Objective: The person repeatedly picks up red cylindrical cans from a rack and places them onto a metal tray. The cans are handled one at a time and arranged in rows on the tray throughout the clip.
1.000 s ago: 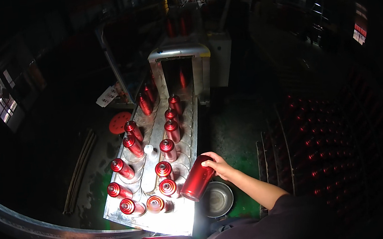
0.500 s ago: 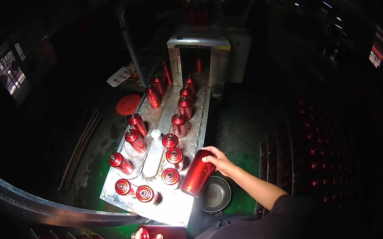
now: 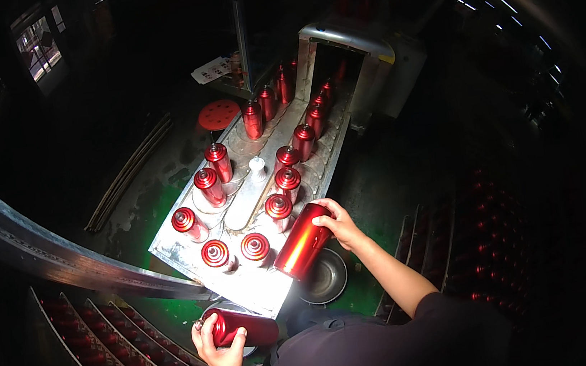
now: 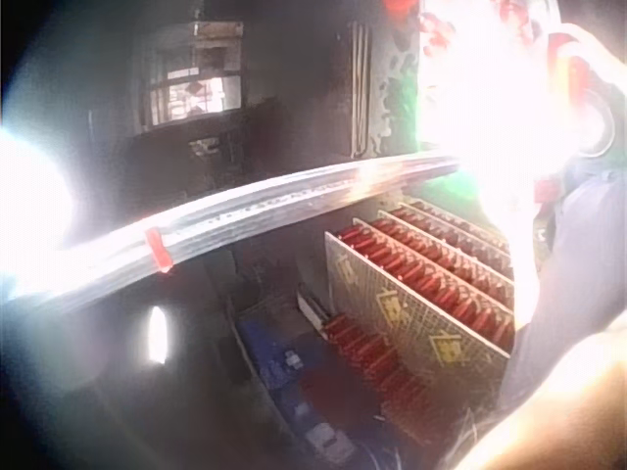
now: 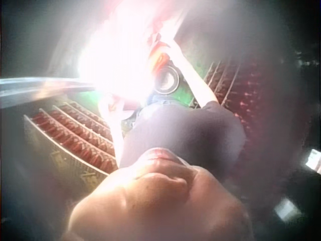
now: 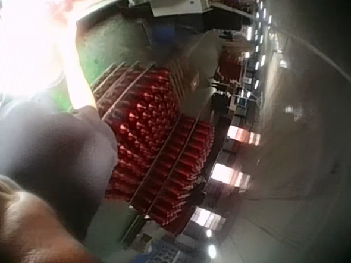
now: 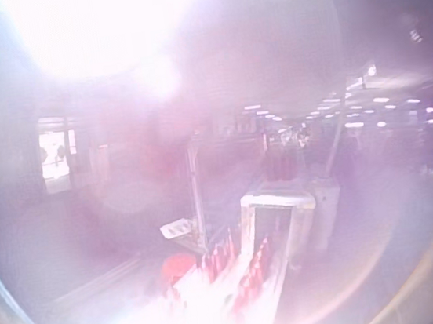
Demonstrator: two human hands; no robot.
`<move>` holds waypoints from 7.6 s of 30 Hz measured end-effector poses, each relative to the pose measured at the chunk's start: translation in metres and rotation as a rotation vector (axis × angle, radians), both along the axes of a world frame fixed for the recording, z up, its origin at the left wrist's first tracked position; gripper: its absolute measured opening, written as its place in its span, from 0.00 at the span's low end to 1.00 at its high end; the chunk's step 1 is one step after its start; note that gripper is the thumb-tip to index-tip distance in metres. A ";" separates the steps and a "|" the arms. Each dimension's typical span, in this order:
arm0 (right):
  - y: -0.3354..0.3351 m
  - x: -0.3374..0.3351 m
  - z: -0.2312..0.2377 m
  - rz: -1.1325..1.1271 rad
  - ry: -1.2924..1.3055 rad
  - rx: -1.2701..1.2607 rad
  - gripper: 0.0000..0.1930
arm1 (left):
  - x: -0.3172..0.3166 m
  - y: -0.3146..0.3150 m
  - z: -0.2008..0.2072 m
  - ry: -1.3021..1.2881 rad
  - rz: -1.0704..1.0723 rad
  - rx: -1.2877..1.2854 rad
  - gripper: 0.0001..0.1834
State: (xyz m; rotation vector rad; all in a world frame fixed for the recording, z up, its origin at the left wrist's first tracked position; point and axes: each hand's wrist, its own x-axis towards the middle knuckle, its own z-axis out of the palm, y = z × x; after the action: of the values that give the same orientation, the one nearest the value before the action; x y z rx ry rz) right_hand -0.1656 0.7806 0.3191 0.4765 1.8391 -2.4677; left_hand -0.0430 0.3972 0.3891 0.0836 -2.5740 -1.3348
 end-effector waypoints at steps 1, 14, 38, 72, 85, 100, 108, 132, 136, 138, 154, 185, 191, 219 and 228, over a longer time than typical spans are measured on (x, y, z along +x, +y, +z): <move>0.002 -0.003 0.011 0.009 -0.020 -0.040 0.25 | -0.002 0.006 0.002 0.003 -0.004 0.013 0.36; 0.061 -0.047 -0.001 0.053 0.041 -0.002 0.26 | -0.036 0.080 0.034 0.034 0.020 -0.135 0.33; 0.095 -0.109 -0.008 0.135 0.221 0.533 0.31 | -0.133 0.133 0.027 0.109 0.030 -0.108 0.34; 0.204 -0.159 0.012 0.082 0.349 0.795 0.35 | -0.453 0.186 -0.093 0.230 0.258 -0.254 0.33; 0.263 -0.186 0.035 0.074 0.315 0.823 0.35 | -0.443 0.223 -0.199 0.102 0.154 -0.366 0.37; 0.305 -0.239 0.088 0.084 0.418 0.760 0.35 | -0.364 0.335 -0.118 0.016 -0.027 -0.317 0.36; 0.351 -0.299 0.086 0.123 0.502 0.811 0.36 | -0.386 0.403 0.019 -0.233 0.183 0.725 0.34; 0.467 -0.415 0.082 0.122 0.507 0.693 0.33 | -0.465 0.630 0.312 -0.402 -0.973 1.045 0.30; 0.482 -0.409 0.084 0.051 0.469 0.707 0.33 | -0.475 0.637 0.309 -0.402 -1.084 0.998 0.30; 0.493 -0.409 0.083 0.037 0.438 0.749 0.33 | -0.483 0.641 0.309 -0.410 -1.109 0.986 0.30; 0.506 -0.467 0.076 0.066 0.524 0.791 0.33 | -0.518 0.669 0.279 -0.302 -1.137 0.840 0.33; 0.381 -0.771 -0.026 0.325 0.966 0.821 0.34 | -0.425 0.655 0.101 -0.219 0.555 1.061 0.27; 0.338 -0.785 -0.091 0.517 0.821 0.927 0.36 | -0.429 0.683 0.106 -0.177 0.685 1.057 0.27; 0.497 -0.698 -0.047 0.932 0.484 0.749 0.32 | -0.420 0.715 0.251 -0.177 0.675 0.955 0.23; 0.516 -0.655 0.072 1.272 0.419 0.830 0.34 | -0.324 0.752 0.422 -0.025 1.011 0.680 0.24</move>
State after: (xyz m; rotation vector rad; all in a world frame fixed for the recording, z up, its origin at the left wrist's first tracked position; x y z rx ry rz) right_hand -0.8206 1.2965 0.3914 -0.9963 2.1355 -0.9569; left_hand -0.3671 1.1487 0.8114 1.2913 -1.5005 -1.5920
